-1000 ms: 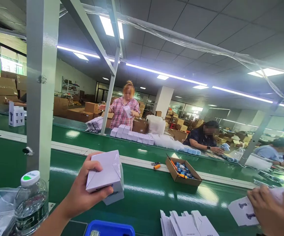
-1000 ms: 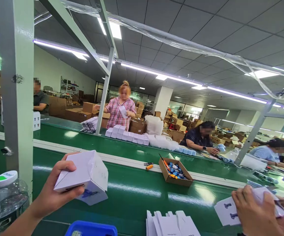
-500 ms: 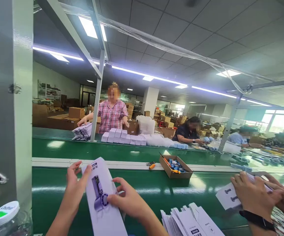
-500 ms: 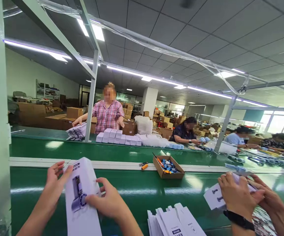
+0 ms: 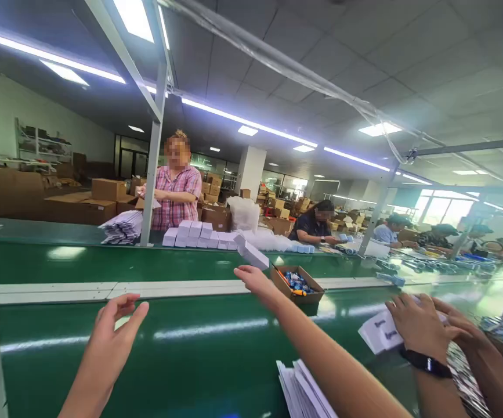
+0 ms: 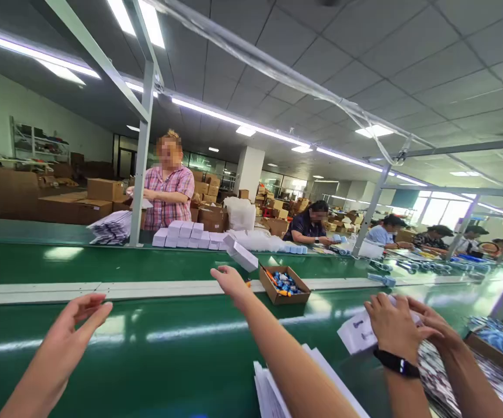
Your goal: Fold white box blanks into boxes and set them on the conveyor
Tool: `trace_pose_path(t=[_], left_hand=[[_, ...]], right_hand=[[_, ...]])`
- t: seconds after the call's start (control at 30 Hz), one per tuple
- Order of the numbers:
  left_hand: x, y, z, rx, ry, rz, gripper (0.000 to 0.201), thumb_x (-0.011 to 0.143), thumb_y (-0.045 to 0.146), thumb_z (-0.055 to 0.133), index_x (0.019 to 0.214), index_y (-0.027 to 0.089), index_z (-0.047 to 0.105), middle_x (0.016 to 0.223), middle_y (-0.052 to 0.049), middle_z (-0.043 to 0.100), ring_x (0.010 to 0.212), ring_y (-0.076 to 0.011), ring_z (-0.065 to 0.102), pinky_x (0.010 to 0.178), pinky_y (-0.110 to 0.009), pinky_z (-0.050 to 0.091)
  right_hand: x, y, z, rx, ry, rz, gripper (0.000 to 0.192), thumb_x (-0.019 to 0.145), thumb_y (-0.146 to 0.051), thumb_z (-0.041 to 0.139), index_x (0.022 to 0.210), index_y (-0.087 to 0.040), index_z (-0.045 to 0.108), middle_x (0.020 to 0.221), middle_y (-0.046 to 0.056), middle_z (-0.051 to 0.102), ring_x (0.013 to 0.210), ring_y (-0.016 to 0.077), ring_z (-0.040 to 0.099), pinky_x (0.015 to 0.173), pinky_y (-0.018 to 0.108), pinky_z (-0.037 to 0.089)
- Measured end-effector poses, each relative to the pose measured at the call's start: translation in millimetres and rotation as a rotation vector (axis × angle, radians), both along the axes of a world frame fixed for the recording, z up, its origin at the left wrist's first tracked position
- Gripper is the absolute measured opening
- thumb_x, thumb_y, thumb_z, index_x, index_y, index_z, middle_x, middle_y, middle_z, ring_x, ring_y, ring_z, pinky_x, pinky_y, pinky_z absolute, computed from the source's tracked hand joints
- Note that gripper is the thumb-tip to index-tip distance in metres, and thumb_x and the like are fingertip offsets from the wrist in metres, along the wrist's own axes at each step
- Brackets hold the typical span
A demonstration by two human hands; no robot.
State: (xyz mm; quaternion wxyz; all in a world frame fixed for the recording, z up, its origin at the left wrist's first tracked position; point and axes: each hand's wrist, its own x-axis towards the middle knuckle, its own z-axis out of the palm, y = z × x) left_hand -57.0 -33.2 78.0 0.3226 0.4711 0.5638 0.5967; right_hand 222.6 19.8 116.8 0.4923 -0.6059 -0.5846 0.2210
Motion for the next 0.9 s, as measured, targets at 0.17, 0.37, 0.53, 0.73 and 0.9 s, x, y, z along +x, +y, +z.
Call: trace_pose_path(t=[0.17, 0.37, 0.53, 0.73, 0.9], left_hand=[[13, -10, 3.3, -0.029, 0.094, -0.18, 0.044, 0.064, 0.057, 0.062, 0.091, 0.023, 0.059, 0.098, -0.005, 0.06, 0.093, -0.0237, 0.057, 0.074, -0.032, 0.045], [42, -29, 14.9, -0.06, 0.178, -0.372, 0.037, 0.066, 0.055, 0.062, 0.084, 0.023, 0.062, 0.089, -0.006, 0.062, 0.08, -0.0216, 0.058, 0.059, -0.027, 0.045], [77, -31, 0.2, -0.011, 0.296, -0.579, 0.028, 0.068, 0.049, 0.062, 0.072, 0.022, 0.061, 0.078, -0.005, 0.062, 0.079, -0.0219, 0.058, 0.068, -0.03, 0.046], [116, -49, 2.7, 0.033, 0.404, -0.816, 0.025, 0.077, 0.046, 0.054, 0.079, 0.022, 0.061, 0.087, -0.006, 0.061, 0.085, -0.0219, 0.057, 0.069, -0.03, 0.046], [130, -61, 7.9, 0.021, 0.513, -0.947, 0.034, 0.08, 0.05, 0.05, 0.094, 0.022, 0.062, 0.102, -0.009, 0.061, 0.097, -0.0237, 0.056, 0.087, -0.039, 0.044]], right_hand=[[72, -114, -11.3, -0.251, -0.367, -0.09, 0.028, 0.085, -0.035, 0.048, 0.092, -0.016, 0.069, 0.096, 0.005, 0.07, 0.097, 0.022, 0.062, 0.088, 0.032, 0.042], [147, -216, -75.5, -0.68, -0.611, -0.396, 0.046, 0.077, -0.041, 0.049, 0.101, -0.005, 0.065, 0.101, 0.025, 0.065, 0.1, 0.0414, 0.059, 0.086, 0.051, 0.041], [160, -229, -107.3, -0.802, -0.676, -0.526, 0.069, 0.075, -0.062, 0.044, 0.122, -0.011, 0.052, 0.113, 0.021, 0.059, 0.108, 0.0403, 0.054, 0.083, 0.055, 0.042], [149, -224, -93.7, -0.642, -0.875, -0.686, 0.063, 0.076, -0.051, 0.054, 0.121, -0.007, 0.051, 0.114, 0.021, 0.055, 0.111, 0.0388, 0.049, 0.086, 0.051, 0.041], [143, -235, -47.0, -0.479, -0.724, -0.643, 0.051, 0.086, -0.037, 0.036, 0.13, -0.012, 0.045, 0.112, 0.02, 0.056, 0.098, 0.0355, 0.059, 0.077, 0.045, 0.047]])
